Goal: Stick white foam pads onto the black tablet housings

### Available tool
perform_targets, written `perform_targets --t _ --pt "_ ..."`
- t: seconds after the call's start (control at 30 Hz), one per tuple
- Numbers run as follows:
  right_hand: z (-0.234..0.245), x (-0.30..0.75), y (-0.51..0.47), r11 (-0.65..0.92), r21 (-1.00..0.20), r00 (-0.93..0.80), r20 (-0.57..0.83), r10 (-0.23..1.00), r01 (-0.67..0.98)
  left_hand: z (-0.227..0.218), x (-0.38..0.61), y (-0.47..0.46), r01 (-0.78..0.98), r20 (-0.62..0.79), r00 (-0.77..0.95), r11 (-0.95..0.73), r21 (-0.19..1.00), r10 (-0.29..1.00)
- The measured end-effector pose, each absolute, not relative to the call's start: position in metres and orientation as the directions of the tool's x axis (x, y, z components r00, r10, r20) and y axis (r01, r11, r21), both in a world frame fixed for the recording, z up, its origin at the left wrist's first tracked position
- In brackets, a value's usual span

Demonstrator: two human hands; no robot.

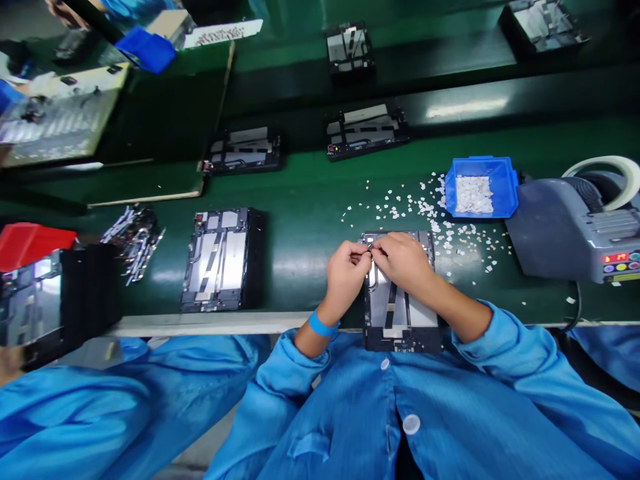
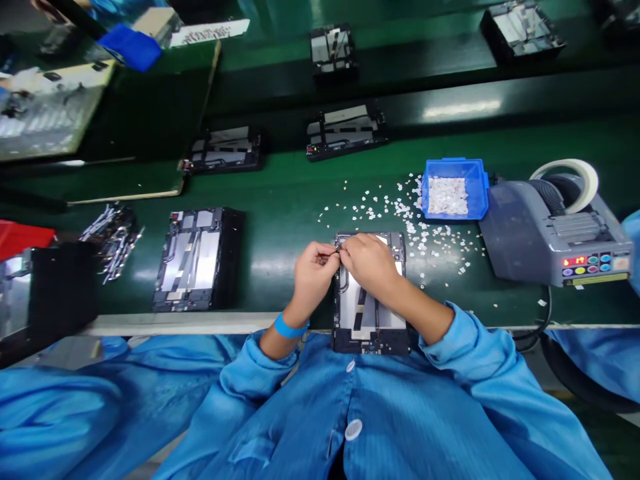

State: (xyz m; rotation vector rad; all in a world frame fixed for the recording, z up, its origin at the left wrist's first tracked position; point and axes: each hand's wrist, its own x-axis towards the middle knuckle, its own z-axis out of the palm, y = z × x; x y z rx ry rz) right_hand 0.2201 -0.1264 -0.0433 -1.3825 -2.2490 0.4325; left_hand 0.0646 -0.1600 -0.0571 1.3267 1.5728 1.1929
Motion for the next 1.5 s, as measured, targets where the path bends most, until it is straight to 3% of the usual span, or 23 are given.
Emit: perform_targets --t 0.1,0.2,0.37,0.5,0.6,0.7,0.77,0.9,1.0,1.1,1.23,1.5 --pt "-0.04 0.219 -0.127 0.421 -0.48 -0.359 0.22 0.907 0.77 -0.052 0.065 -0.162 0.412 0.149 -0.153 -0.074 0.908 0.977" --pt "-0.04 0.217 -0.126 0.405 -0.518 -0.348 0.209 0.914 0.753 -0.05 0.063 -0.163 0.437 0.184 -0.133 -0.109 0.893 0.974" --pt "-0.04 0.209 -0.118 0.352 -0.622 -0.339 0.144 0.93 0.7 -0.051 0.059 -0.159 0.386 0.112 -0.102 -0.065 0.92 0.988" --pt "-0.03 0.236 -0.106 0.338 -0.65 -0.292 0.182 0.939 0.681 -0.058 0.058 -0.152 0.216 -0.035 -0.129 0.063 0.974 0.991" --pt "-0.016 0.298 -0.09 0.192 -0.587 -0.071 0.223 0.972 0.787 -0.065 0.056 -0.148 0.075 -0.149 -0.129 0.16 0.984 0.98" --pt "-0.004 0.356 -0.079 -0.131 -0.382 0.222 0.205 0.953 0.915 -0.066 0.055 -0.148 0.021 -0.185 -0.12 0.189 0.982 0.975" --pt "0.0 0.365 -0.082 -0.106 -0.335 0.18 0.199 0.963 0.936 -0.061 0.055 -0.152 0.05 -0.172 -0.106 0.178 0.983 0.979" --pt "-0.004 0.306 -0.103 0.25 -0.566 -0.197 0.154 0.968 0.786 -0.044 0.045 -0.16 0.298 -0.027 -0.068 0.046 0.953 0.997" --pt "-0.009 0.252 -0.106 0.193 -0.643 -0.289 -0.046 0.956 0.741 -0.037 0.031 -0.157 0.553 0.173 -0.013 -0.138 0.822 0.985" --pt "-0.013 0.225 -0.093 0.099 -0.597 -0.259 -0.187 0.948 0.796 -0.04 0.018 -0.146 0.695 0.28 0.144 -0.299 0.654 0.949" --pt "-0.017 0.219 -0.079 0.101 -0.514 -0.259 -0.246 0.934 0.852 -0.05 0.014 -0.136 0.757 0.322 0.303 -0.432 0.491 0.897" --pt "-0.015 0.212 -0.076 0.129 -0.372 -0.243 -0.277 0.93 0.919 -0.053 0.017 -0.136 0.779 0.323 0.429 -0.527 0.341 0.843"
